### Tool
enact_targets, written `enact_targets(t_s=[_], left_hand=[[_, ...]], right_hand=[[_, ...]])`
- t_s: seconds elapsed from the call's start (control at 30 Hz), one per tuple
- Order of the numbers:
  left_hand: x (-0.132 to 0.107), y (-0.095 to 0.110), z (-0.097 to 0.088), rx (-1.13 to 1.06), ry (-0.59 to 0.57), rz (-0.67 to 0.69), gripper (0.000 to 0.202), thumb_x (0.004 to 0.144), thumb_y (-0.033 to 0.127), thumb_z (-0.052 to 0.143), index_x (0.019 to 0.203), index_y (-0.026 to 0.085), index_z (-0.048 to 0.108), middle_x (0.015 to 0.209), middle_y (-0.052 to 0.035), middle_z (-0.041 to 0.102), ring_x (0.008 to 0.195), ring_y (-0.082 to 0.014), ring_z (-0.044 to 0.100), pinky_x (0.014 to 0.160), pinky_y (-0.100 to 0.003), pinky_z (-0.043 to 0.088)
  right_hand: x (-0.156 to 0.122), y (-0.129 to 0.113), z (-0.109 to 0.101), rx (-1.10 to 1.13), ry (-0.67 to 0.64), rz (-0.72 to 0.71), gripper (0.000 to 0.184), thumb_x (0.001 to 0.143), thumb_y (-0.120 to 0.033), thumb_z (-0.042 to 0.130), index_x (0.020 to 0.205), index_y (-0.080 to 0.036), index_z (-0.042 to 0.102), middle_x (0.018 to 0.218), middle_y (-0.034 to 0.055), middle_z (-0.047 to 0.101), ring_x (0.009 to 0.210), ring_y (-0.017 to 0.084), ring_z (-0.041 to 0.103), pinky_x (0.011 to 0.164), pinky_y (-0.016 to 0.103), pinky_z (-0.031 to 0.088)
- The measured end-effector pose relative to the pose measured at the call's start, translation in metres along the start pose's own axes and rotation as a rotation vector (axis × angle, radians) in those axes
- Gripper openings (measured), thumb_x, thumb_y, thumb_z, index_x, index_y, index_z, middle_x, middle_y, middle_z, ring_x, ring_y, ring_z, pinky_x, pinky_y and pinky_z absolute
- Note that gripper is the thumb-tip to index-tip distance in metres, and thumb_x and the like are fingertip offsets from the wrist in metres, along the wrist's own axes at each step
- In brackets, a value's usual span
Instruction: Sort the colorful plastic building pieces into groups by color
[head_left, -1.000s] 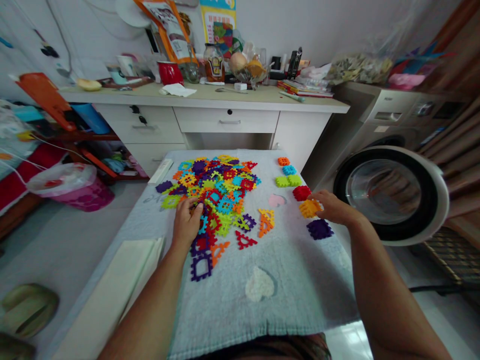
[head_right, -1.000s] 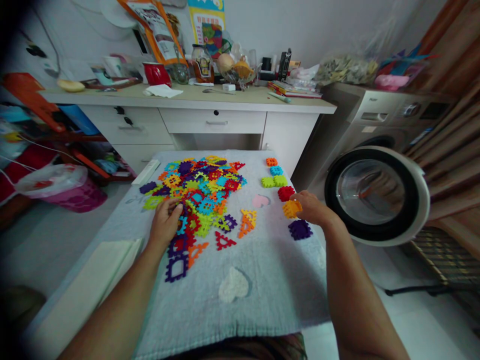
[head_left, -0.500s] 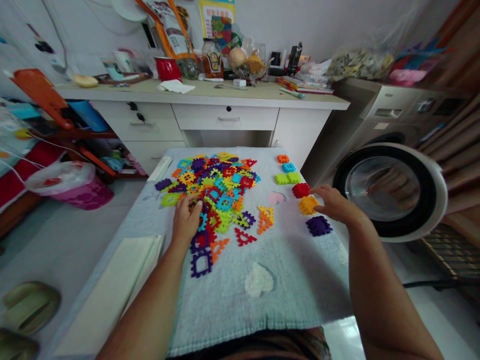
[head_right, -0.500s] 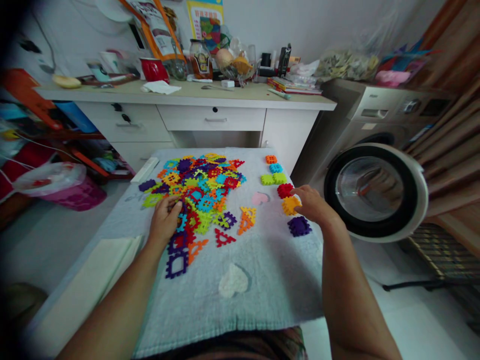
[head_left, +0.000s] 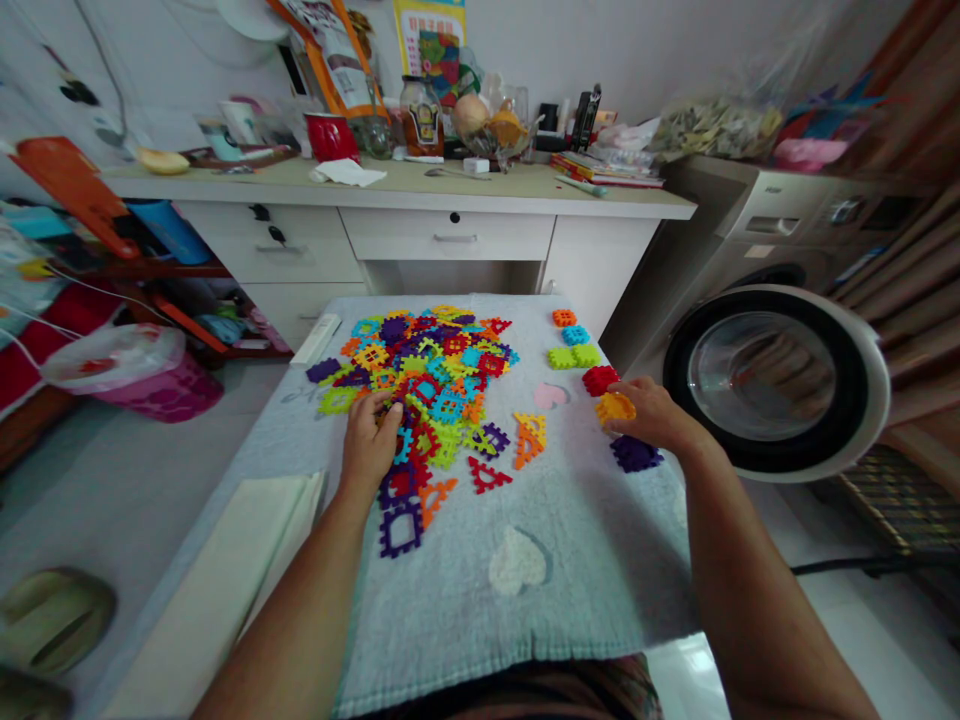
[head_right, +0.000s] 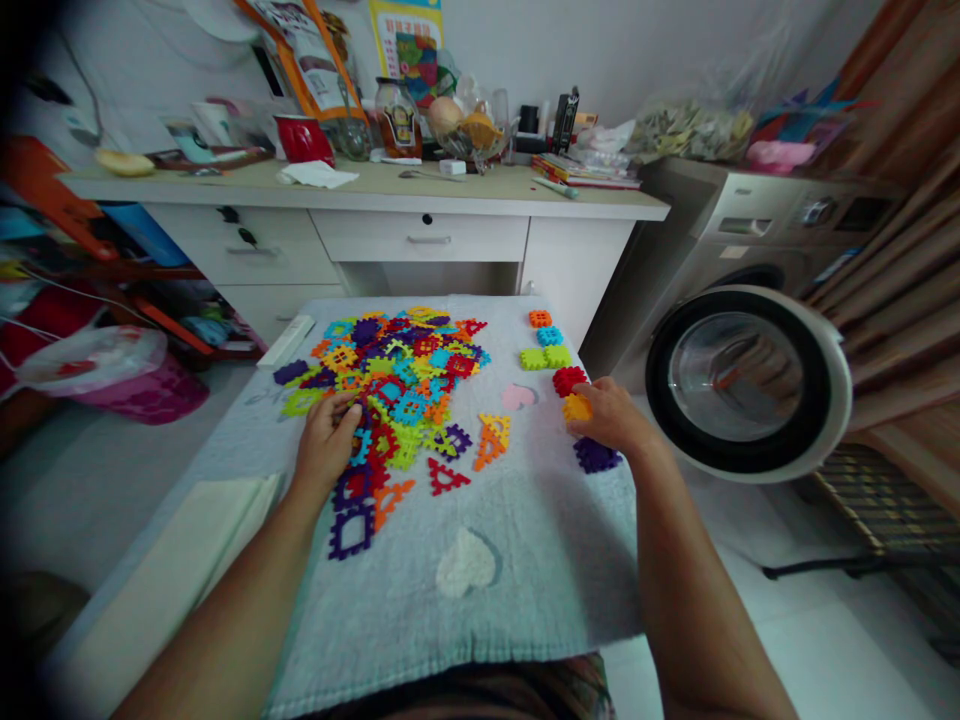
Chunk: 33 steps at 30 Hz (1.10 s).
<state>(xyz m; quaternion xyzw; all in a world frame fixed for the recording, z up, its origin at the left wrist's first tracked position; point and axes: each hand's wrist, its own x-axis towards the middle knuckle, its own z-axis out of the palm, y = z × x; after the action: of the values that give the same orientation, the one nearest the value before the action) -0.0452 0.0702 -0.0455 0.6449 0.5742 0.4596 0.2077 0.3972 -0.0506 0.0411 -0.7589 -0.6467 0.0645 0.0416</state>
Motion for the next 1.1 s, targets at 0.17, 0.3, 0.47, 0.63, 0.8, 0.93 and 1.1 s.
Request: enact_targets(t_s=[0.17,0.3,0.47,0.63,0.8,0.93,1.1], left_hand=[[0.0,-0.001,0.0,0.006,0.002,0.005,0.04,0.087,0.05,0.055,0.112,0.019,0.065,0.116,-0.0096,0.061,0.107,-0.0239,0.062,0.103,-0.044,0.05],[0.0,-0.001,0.0,-0.003,-0.002,0.006,0.041,0.087,0.05,0.055,0.113,0.02,0.065,0.116,-0.0094,0.061,0.108,-0.0238,0.062,0.103,-0.044,0.05],[0.0,-0.003,0.0,-0.011,-0.005,0.01,0.041,0.088,0.05,0.055,0.114,0.02,0.064,0.116,-0.0096,0.06,0.108,-0.0242,0.062,0.103,-0.045,0.05],[0.0,-0.001,0.0,-0.02,-0.004,-0.005,0.041,0.087,0.049,0.056,0.113,0.02,0.064,0.117,-0.0103,0.059,0.109,-0.0246,0.062,0.103,-0.045,0.05],[-0.001,0.0,0.0,-0.025,0.003,-0.016,0.039,0.086,0.05,0.057,0.112,0.021,0.064,0.116,-0.0093,0.06,0.11,-0.0244,0.062,0.105,-0.045,0.05],[-0.001,0.001,-0.001,-0.044,0.018,-0.024,0.038,0.086,0.048,0.057,0.111,0.021,0.065,0.117,-0.0091,0.059,0.111,-0.0236,0.061,0.105,-0.044,0.049],[-0.001,0.006,-0.005,-0.053,0.024,-0.036,0.035,0.085,0.047,0.057,0.108,0.021,0.065,0.112,-0.0086,0.06,0.108,-0.0238,0.062,0.102,-0.043,0.051]], right_hand=[[0.0,0.006,0.005,-0.009,0.026,-0.016,0.053,0.079,-0.039,0.073,0.129,-0.023,0.066,0.12,0.013,0.06,0.118,0.031,0.056,0.106,0.046,0.043],[-0.001,0.008,0.005,0.003,0.037,-0.005,0.052,0.078,-0.036,0.075,0.128,-0.024,0.067,0.119,0.0128,0.06,0.114,0.03,0.058,0.105,0.046,0.044],[-0.002,0.006,0.0,0.051,-0.01,-0.002,0.05,0.078,-0.032,0.073,0.127,-0.024,0.067,0.119,0.0122,0.06,0.116,0.029,0.059,0.104,0.042,0.046],[-0.005,0.002,-0.005,0.056,0.022,-0.011,0.056,0.076,-0.032,0.073,0.131,-0.022,0.063,0.121,0.0136,0.062,0.12,0.032,0.057,0.106,0.047,0.045],[-0.013,-0.034,-0.009,0.155,0.152,-0.147,0.057,0.083,-0.037,0.069,0.137,-0.025,0.058,0.131,0.0133,0.06,0.126,0.033,0.054,0.11,0.05,0.042],[-0.016,-0.082,0.008,0.195,-0.015,-0.297,0.068,0.079,-0.034,0.075,0.142,-0.02,0.053,0.139,0.0164,0.056,0.127,0.033,0.054,0.11,0.048,0.041],[-0.012,-0.113,0.041,0.139,-0.087,-0.301,0.072,0.074,-0.03,0.08,0.141,-0.017,0.054,0.141,0.0202,0.055,0.124,0.036,0.053,0.105,0.048,0.043]])
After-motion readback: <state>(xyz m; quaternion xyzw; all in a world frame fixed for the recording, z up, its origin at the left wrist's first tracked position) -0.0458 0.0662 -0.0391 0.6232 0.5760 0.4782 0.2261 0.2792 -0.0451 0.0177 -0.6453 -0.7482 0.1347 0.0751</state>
